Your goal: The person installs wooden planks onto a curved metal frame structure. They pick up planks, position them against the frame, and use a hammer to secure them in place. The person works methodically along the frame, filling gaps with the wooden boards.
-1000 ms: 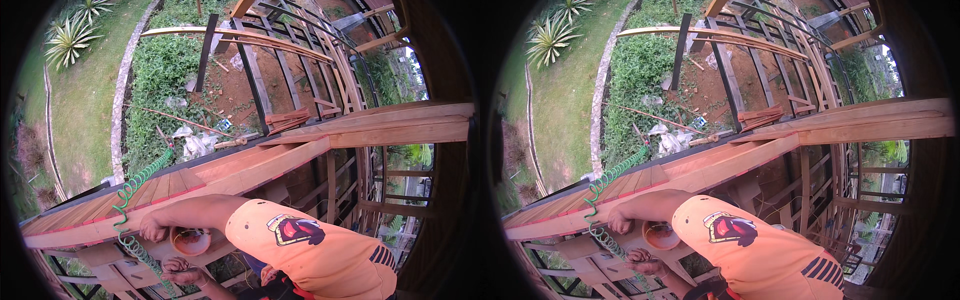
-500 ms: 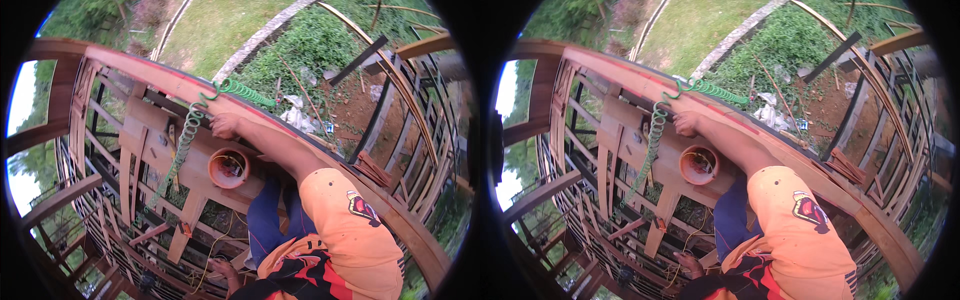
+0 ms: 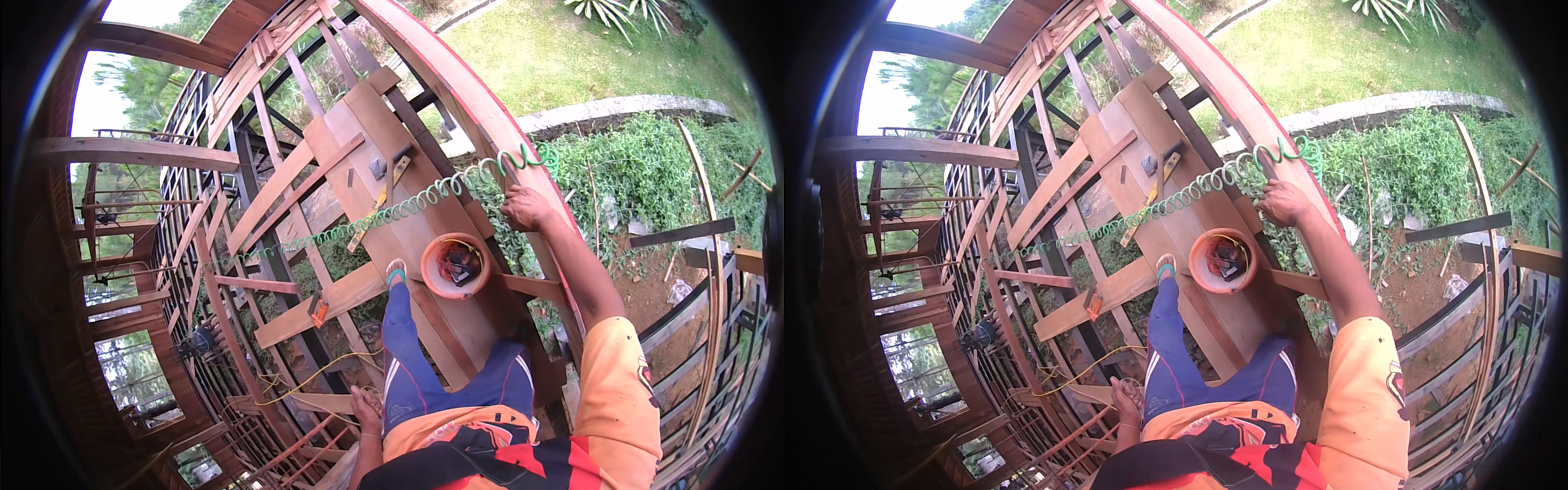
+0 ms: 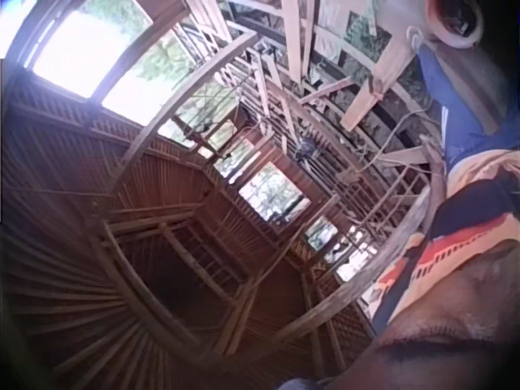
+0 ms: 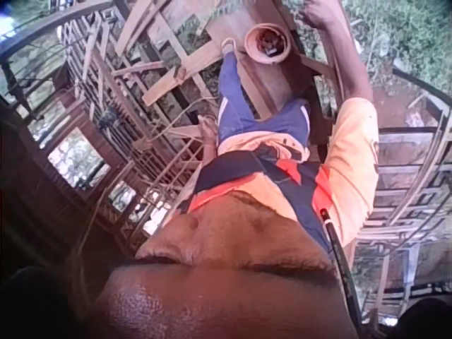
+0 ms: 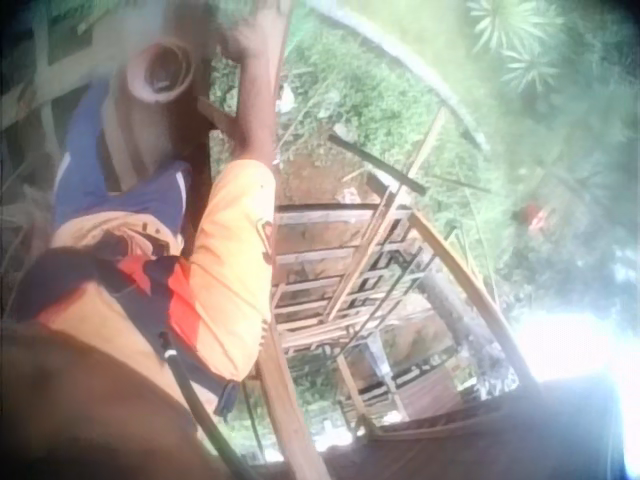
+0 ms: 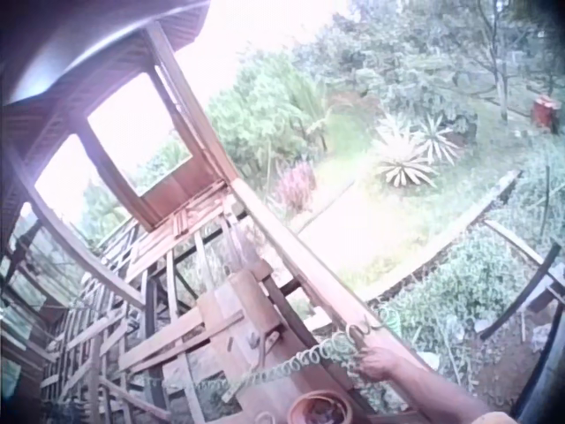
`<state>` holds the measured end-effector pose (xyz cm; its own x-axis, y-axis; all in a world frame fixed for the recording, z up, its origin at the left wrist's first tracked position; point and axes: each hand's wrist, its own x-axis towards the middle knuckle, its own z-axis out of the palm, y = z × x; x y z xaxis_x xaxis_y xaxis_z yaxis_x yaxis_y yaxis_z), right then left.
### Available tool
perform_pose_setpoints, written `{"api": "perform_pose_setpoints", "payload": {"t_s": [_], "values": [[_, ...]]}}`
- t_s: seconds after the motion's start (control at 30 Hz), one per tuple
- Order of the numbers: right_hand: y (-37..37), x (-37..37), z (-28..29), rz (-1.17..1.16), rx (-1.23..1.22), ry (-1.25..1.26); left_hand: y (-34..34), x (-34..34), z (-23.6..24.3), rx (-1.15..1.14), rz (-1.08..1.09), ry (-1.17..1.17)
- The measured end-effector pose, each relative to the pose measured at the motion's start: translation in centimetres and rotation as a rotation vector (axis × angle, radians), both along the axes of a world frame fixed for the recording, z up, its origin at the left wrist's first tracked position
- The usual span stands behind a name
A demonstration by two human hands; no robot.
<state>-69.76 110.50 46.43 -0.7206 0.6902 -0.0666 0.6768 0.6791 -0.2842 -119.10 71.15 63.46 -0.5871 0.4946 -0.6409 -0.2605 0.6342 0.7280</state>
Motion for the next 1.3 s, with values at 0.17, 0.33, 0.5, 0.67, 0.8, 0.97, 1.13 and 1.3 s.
{"api": "perform_pose_setpoints", "payload": {"t_s": [0.17,0.33,0.5,0.67,0.8,0.97,1.13,1.3], "values": [[-1.8,-9.5,4.5,-0.641,-0.183,0.597,11.8,-1.9,-3.7,0.098,-0.761,0.285],[1.5,-25.0,2.9,-0.518,-0.198,0.828,27.6,-0.9,-12.6,-0.094,-1.425,0.232],[15.7,-39.9,-8.4,-0.693,-0.518,0.656,34.6,-4.2,-22.8,-0.312,-1.586,0.145],[30.3,-49.8,-30.6,-0.347,-0.471,-0.043,41.0,-7.8,-22.8,-0.411,-1.573,-0.095],[33.9,-52.0,-44.1,-0.166,-0.176,-0.347,43.7,-10.9,-23.6,-0.322,-1.483,-0.221],[31.4,-54.0,-48.4,-0.102,-0.097,-0.453,45.6,-11.7,-24.0,-0.312,-1.399,-0.3],[30.4,-49.3,-50.3,-0.185,-0.264,-0.514,45.5,-12.5,-24.9,-0.326,-1.488,-0.319],[30.7,-48.5,-36.7,-0.191,-0.514,-0.423,43.5,-12.2,-24.0,-0.399,-1.498,-0.356]]}}
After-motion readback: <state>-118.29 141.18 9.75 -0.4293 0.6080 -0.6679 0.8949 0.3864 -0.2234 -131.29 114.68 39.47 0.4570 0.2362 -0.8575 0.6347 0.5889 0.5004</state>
